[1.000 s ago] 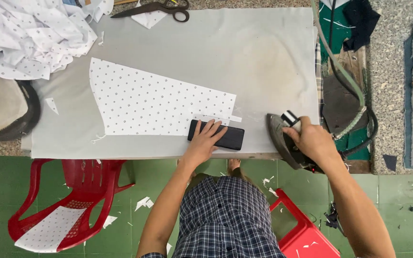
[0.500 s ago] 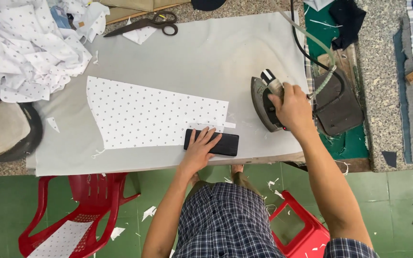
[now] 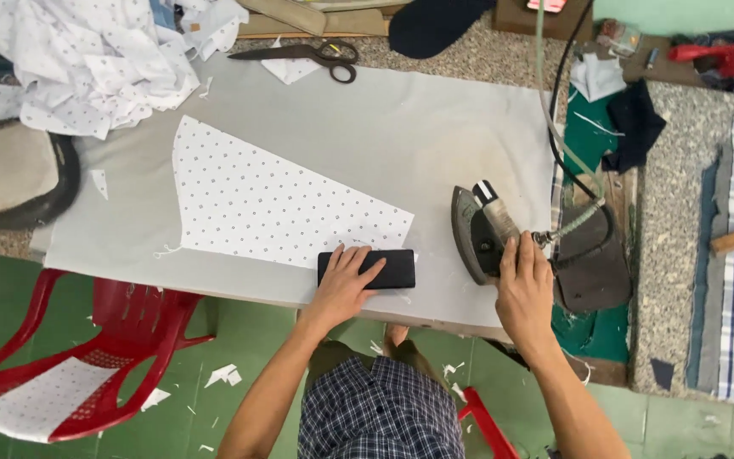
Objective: The person irons a piece of white patterned fabric on a table using a steam iron and a black rectangular pressing block. They then use scissors to trim the edges of the fabric and iron a smaller cut piece.
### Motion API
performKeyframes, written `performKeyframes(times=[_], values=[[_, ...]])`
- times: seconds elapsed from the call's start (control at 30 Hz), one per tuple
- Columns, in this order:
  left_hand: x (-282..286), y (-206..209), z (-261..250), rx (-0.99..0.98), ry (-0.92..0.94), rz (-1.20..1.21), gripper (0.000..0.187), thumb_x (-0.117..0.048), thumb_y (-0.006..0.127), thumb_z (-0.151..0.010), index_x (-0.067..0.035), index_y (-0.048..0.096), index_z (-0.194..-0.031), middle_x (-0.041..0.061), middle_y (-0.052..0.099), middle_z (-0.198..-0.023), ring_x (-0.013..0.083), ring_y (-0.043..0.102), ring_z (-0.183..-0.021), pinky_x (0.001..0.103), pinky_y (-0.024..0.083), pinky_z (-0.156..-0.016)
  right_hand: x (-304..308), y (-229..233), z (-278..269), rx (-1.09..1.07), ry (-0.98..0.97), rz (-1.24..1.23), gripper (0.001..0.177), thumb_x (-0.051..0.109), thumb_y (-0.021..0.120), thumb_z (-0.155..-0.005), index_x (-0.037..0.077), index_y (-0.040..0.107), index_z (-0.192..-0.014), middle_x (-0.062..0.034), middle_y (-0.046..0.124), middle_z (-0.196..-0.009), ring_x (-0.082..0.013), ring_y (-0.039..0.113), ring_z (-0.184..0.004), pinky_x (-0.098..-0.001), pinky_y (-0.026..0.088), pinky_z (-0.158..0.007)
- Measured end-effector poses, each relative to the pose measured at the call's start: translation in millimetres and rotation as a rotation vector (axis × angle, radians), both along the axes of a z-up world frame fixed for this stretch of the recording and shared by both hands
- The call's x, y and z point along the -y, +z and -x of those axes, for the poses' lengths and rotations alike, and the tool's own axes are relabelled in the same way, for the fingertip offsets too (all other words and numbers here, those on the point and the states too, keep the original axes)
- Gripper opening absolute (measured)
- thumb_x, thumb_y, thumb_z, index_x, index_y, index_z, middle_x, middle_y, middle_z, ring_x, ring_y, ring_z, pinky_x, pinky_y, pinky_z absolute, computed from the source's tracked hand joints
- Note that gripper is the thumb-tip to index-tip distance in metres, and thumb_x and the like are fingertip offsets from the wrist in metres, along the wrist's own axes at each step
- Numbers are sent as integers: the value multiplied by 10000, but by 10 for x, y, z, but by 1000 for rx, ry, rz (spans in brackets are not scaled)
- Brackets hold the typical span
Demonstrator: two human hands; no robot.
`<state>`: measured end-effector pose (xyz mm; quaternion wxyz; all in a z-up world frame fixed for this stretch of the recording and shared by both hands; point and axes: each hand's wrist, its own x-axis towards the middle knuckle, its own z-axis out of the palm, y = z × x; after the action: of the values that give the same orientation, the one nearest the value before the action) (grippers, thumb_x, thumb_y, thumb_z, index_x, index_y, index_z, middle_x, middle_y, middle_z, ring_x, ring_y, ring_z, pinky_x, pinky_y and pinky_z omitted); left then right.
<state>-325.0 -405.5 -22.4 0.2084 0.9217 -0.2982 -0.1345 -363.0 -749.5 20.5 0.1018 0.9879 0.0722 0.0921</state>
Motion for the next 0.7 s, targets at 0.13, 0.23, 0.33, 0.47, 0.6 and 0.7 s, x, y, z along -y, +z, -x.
performKeyframes(times=[0.13,0.23,0.33,0.47,0.6,0.7], values=[[-134,42,-389,45,138,-16,577,-295,644,-935,-218,511,-1491,186,460,-1477,342,368,-1407,563,176,-1214,154,148,-217,-140,17,30,570,119,654,-881,21,571,-1436,-209,620,-1382,-313,654,-1167,-355,539,-953],[-460,-121,-746,106,286,-97,569,-303,676,-929,-247,538,-1478,178,484,-1465,324,390,-1386,542,210,-1195,228,199,-648,-367,-95,-198,694,309,737,-861,64,541,-1479,-181,714,-1179,-346,714,-1083,-416,588,-899],[-959,-317,-1000,152,446,-174,566,-326,688,-928,-234,556,-1470,181,486,-1448,326,397,-1362,534,228,-1177,118,128,-1046,-580,-301,-626,800,601,661,-901,110,522,-1516,-180,671,-1327,-353,633,-1234,-461,515,-1000],[-1617,-553,-1126,279,594,-127,613,-269,741,-899,-191,554,-1477,208,475,-1444,368,395,-1357,544,218,-1176,-271,434,-1225,-669,-389,-781,768,495,654,-954,-20,484,-1499,-314,648,-1285,-434,675,-1109,-538,534,-937],[-1761,-415,-1033,435,719,-237,505,-224,710,-942,-134,606,-1428,214,484,-1489,361,356,-1431,570,136,-1211,-800,631,-1431,-716,-249,-651,724,489,626,-954,16,507,-1489,-268,661,-1298,-419,634,-1210,-519,543,-985],[-1426,-470,-641,835,715,9,352,-257,662,-972,-85,641,-1278,177,561,-1289,370,509,-1236,541,409,-1061,-1374,709,-1594,-641,55,-442,610,449,593,-983,27,548,-1422,-227,702,-1240,-371,705,-1107,-468,592,-936]])
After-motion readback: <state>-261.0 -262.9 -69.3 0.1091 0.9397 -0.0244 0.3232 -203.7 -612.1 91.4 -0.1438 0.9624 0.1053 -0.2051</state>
